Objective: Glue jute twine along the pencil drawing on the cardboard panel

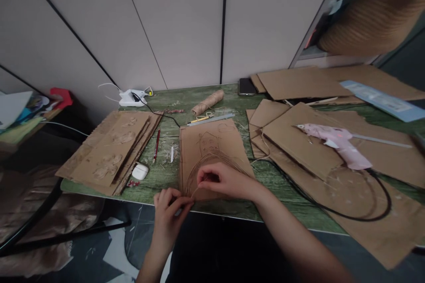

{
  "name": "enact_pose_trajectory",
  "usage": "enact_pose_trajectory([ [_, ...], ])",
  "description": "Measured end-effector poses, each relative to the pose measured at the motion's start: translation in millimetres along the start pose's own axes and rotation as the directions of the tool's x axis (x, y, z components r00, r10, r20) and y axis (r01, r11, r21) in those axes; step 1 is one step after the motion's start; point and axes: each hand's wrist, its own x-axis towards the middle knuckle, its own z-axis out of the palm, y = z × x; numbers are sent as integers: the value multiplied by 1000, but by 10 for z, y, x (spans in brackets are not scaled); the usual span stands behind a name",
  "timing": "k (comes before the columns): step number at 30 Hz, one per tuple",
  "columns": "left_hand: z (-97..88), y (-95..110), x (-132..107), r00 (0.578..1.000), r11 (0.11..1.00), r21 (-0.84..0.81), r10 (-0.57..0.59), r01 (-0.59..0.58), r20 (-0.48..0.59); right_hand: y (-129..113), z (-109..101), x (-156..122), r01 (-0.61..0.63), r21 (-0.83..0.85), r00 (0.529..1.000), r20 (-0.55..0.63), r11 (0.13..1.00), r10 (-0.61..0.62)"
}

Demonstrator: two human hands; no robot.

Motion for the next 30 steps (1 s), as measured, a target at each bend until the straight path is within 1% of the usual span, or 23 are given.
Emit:
enact_pose_trajectory([
  [3, -32, -18, -22, 997, 1000, -2, -22, 22, 69, 1, 0, -1, -5, -9, 1000, -22, 1000, 5],
  [5, -94, -87, -51, 995, 999, -10, -45, 46, 85, -2, 5, -1, -7, -24, 999, -42, 1000, 5],
  [6, -137, -138, -70, 996, 998, -8, -61, 62, 65, -3, 11, 1, -8, -35, 999, -47, 999, 6],
  [9, -281, -305, -142, 992, 992, 41, -113, 115, -64, -6, 48, 17, -13, -79, 1000, -16, 997, 12],
  [10, -324, -348, -164, 988, 990, 58, -122, 128, -89, -7, 66, 25, -11, -97, 1000, 0, 995, 11],
  [12, -382, -397, -194, 987, 988, 81, -126, 134, -102, -11, 108, 42, -2, -138, 1000, 22, 990, 6],
  [15, -387, -389, -185, 988, 990, 81, -102, 111, -114, -22, 169, 71, -1, -219, 1000, 20, 976, 6],
  [18, -335, -351, -131, 984, 995, 48, -83, 92, -159, -31, 215, 95, -25, -309, 1000, -8, 951, 23],
  [20, -306, -327, -99, 984, 997, 26, -72, 77, -162, -31, 238, 104, -37, -347, 999, -28, 937, 29],
  [22, -290, -302, -78, 991, 999, 10, -46, 47, -126, -27, 256, 109, -42, -362, 999, -43, 931, 29],
  [25, -275, -259, -59, 999, 999, -29, 29, -29, -19, -18, 272, 115, -53, -372, 997, -69, 927, 29],
  [28, -253, -226, -33, 988, 991, -67, 119, -113, 96, -1, 282, 124, -55, -379, 996, -85, 924, 24],
  [30, -241, -221, -14, 975, 985, -67, 169, -161, 147, 10, 288, 131, -53, -387, 996, -90, 921, 20],
])
